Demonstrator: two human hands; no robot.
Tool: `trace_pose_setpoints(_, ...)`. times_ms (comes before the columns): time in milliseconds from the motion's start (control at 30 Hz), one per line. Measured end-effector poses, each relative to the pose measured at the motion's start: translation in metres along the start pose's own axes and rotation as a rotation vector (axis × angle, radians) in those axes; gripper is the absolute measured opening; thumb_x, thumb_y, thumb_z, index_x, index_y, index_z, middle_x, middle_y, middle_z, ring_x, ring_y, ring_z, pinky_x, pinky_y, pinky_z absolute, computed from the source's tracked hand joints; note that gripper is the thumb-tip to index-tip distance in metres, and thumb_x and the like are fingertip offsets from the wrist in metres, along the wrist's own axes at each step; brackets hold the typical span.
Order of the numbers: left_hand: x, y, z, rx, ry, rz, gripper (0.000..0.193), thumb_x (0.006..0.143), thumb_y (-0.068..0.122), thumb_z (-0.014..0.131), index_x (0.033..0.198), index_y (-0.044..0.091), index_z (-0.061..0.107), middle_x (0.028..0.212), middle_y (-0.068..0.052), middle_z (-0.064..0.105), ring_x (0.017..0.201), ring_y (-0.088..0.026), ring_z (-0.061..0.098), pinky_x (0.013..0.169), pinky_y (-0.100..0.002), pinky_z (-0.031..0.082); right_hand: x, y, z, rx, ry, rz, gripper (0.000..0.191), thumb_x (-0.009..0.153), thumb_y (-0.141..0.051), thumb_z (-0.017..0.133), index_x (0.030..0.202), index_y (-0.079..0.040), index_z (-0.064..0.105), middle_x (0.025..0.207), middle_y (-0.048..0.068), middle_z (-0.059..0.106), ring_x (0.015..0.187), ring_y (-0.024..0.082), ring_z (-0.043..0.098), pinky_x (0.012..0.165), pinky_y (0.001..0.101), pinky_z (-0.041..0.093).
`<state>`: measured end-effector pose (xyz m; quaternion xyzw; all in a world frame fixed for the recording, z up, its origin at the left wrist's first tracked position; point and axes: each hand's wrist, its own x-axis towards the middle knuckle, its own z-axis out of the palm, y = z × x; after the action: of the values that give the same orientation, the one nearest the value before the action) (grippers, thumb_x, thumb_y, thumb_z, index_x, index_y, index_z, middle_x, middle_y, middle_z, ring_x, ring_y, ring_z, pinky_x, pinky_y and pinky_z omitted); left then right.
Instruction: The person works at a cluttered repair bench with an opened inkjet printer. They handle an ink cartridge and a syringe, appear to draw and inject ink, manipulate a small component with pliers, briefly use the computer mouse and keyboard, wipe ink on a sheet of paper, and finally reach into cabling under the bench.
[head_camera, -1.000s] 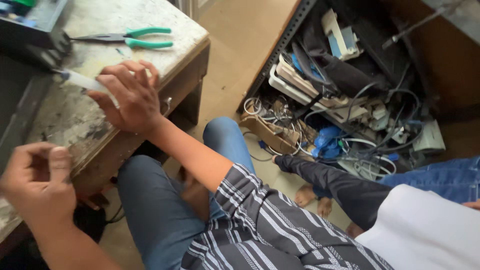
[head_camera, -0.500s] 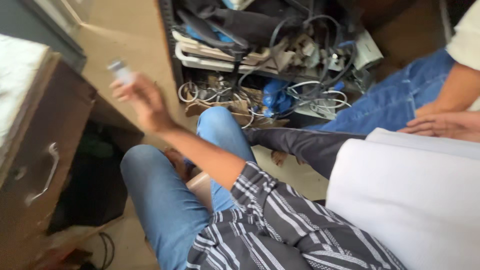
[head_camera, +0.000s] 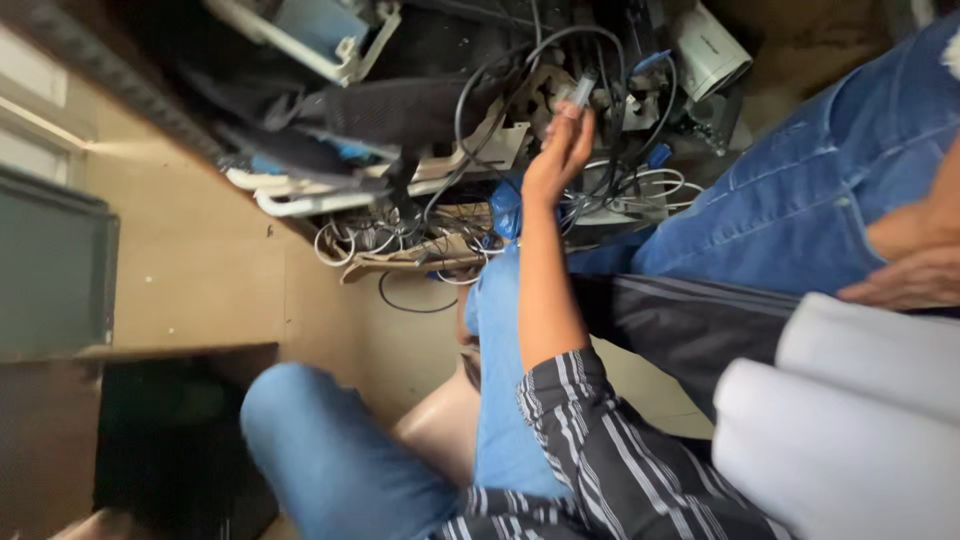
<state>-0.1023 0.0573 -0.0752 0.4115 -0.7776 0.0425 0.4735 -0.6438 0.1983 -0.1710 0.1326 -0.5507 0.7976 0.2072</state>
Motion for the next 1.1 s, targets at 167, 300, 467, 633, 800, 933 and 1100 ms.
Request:
trace_pose_setpoints(167,-0.004,0.119,0.151,-0.583,-0.603,0.189,0.017,0.086,0.006,0.078,0.09,0.0,0.063,0.086,-0.016,0.061,0.076,-0.035,0.061,0.069,-0.04,0.052,0.034,0.034,-0.033,-0.421,-0.098,-0.21,0.022,0.1,-0.014,0.064,0.118,-0.002,0.057,0.099,0.007,0.066,0.089,0.025,0.065,0.08,0.0399,0.052)
trace_pose_setpoints(300,-0.012,0.219,0.247,-0.84,-0.843,0.3,0.02,0.089,0.014,0.08,0.078,0.005,0.066,0.076,-0.012,0.065,0.071,-0.032,0.064,0.063,-0.041,0.051,0.063,0.033,-0.043,-0.861,-0.146,-0.281,0.022,0.083,-0.01,0.079,0.093,-0.004,0.06,0.094,0.011,0.066,0.087,0.035,0.067,0.075,0.0402,0.054)
trace_pose_setpoints(467,-0.029,0.29,0.303,-0.963,-0.996,0.384,0.016,0.089,0.023,0.077,0.083,0.009,0.072,0.074,-0.008,0.069,0.066,-0.029,0.066,0.06,-0.042,0.054,0.087,0.027,-0.019,-1.043,-0.132,-0.498,0.014,0.078,-0.005,0.075,0.077,-0.009,0.062,0.109,0.001,0.075,0.093,0.036,0.068,0.076,0.0444,0.053)
trace_pose_setpoints(633,-0.027,0.323,0.322,-0.992,-0.958,0.468,0.01,0.094,0.019,0.074,0.095,0.01,0.07,0.087,-0.008,0.069,0.079,-0.031,0.069,0.063,-0.042,0.055,0.115,0.021,-0.023,-1.063,-0.397,-0.565,0.023,0.078,-0.006,0.083,0.073,-0.005,0.061,0.102,0.007,0.074,0.093,0.036,0.066,0.09,0.0499,0.055)
trace_pose_setpoints(800,-0.01,0.355,0.34,-0.996,-0.88,0.444,0.016,0.095,0.013,0.073,0.107,0.006,0.064,0.106,-0.011,0.066,0.089,-0.031,0.07,0.071,-0.041,0.058,0.12,0.034,-0.022,-0.978,-0.442,-0.448,0.013,0.071,0.001,0.071,0.075,-0.007,0.062,0.106,0.006,0.075,0.096,0.034,0.067,0.08,0.0431,0.054)
trace_pose_setpoints(933,-0.008,0.363,0.345,-0.97,-0.833,0.415,0.031,0.094,0.01,0.072,0.123,0.006,0.061,0.126,-0.015,0.064,0.099,-0.034,0.07,0.076,-0.04,0.059,0.106,0.029,-0.03,-0.858,-0.509,-0.464,0.023,0.074,0.0,0.077,0.073,-0.005,0.055,0.092,0.01,0.07,0.086,0.033,0.063,0.073,0.042,0.051)
trace_pose_setpoints(1100,-0.006,0.342,0.346,-0.88,-0.853,0.302,0.046,0.097,0.008,0.068,0.14,0.004,0.053,0.139,-0.018,0.058,0.119,-0.041,0.065,0.092,-0.045,0.059,0.084,0.037,-0.021,-0.579,-0.73,0.121,0.035,0.083,-0.006,0.077,0.068,-0.006,0.046,0.063,0.005,0.047,0.062,0.014,0.045,0.059,0.0323,0.038)
